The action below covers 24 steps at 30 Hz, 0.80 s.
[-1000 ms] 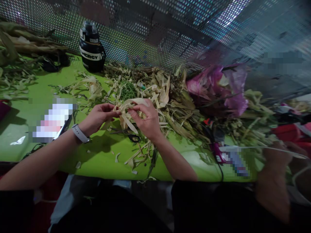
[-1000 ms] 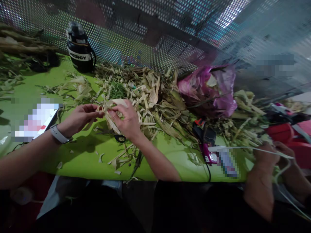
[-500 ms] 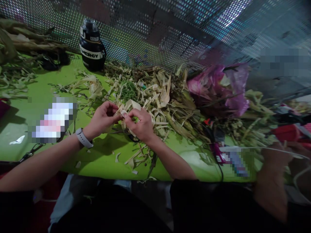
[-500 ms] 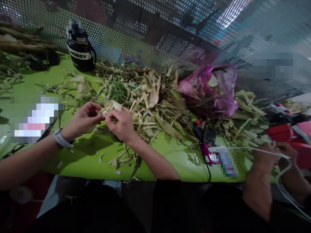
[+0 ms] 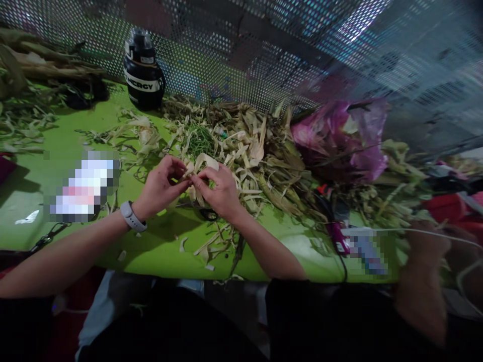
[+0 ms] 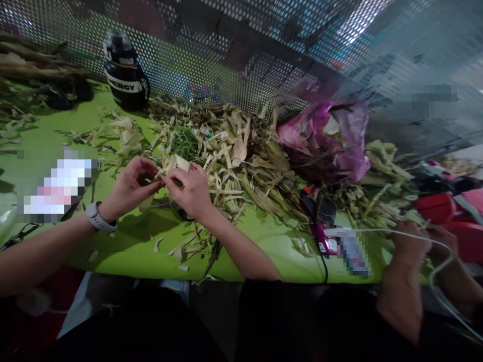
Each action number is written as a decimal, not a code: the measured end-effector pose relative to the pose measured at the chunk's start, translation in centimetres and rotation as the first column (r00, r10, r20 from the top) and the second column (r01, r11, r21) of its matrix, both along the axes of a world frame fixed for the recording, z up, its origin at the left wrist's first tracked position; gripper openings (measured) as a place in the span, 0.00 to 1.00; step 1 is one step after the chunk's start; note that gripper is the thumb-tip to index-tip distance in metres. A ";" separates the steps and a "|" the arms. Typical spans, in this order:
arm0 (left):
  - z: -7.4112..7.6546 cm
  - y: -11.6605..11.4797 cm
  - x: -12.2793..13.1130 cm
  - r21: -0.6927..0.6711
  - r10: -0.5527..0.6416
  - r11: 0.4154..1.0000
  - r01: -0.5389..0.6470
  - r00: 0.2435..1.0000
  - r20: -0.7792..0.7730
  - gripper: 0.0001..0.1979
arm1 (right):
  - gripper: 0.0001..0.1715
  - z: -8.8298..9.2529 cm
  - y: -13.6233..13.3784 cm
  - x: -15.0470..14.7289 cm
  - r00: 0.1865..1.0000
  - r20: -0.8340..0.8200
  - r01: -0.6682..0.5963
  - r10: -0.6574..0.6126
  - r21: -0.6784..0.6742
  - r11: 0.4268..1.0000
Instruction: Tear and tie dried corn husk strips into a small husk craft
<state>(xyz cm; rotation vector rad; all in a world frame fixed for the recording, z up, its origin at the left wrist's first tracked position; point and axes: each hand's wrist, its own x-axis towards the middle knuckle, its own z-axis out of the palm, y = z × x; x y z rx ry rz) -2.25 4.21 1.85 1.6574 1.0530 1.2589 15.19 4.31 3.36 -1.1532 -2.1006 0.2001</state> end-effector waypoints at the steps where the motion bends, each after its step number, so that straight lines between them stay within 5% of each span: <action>1: 0.0 0.1 -0.1 0.002 0.005 1.000 -0.005 1.000 0.001 0.16 | 0.15 0.1 0.1 0.2 1.000 0.001 -0.030 0.030 -0.032 0.999; 5: 0.2 0.3 -0.3 0.007 0.015 1.000 -0.015 1.000 0.002 0.17 | 0.13 0.7 0.2 0.7 0.995 0.009 -0.096 0.097 -0.083 0.992; 17: 0.3 -0.3 -0.2 0.076 0.030 0.997 -0.016 0.981 -0.193 0.13 | 0.13 0.3 -0.1 -0.1 0.977 -0.212 -0.032 -0.005 -0.171 0.985; 21: 0.5 0.1 -0.4 0.015 -0.096 0.995 0.099 0.986 -0.135 0.12 | 0.14 1.3 0.2 0.8 0.963 -0.267 -0.096 0.044 -0.184 0.978; 24: 0.6 0.4 -0.6 -0.078 -0.186 0.980 0.184 0.982 -0.021 0.13 | 0.15 2.1 1.0 2.4 0.924 -0.382 -0.141 0.010 -0.317 0.938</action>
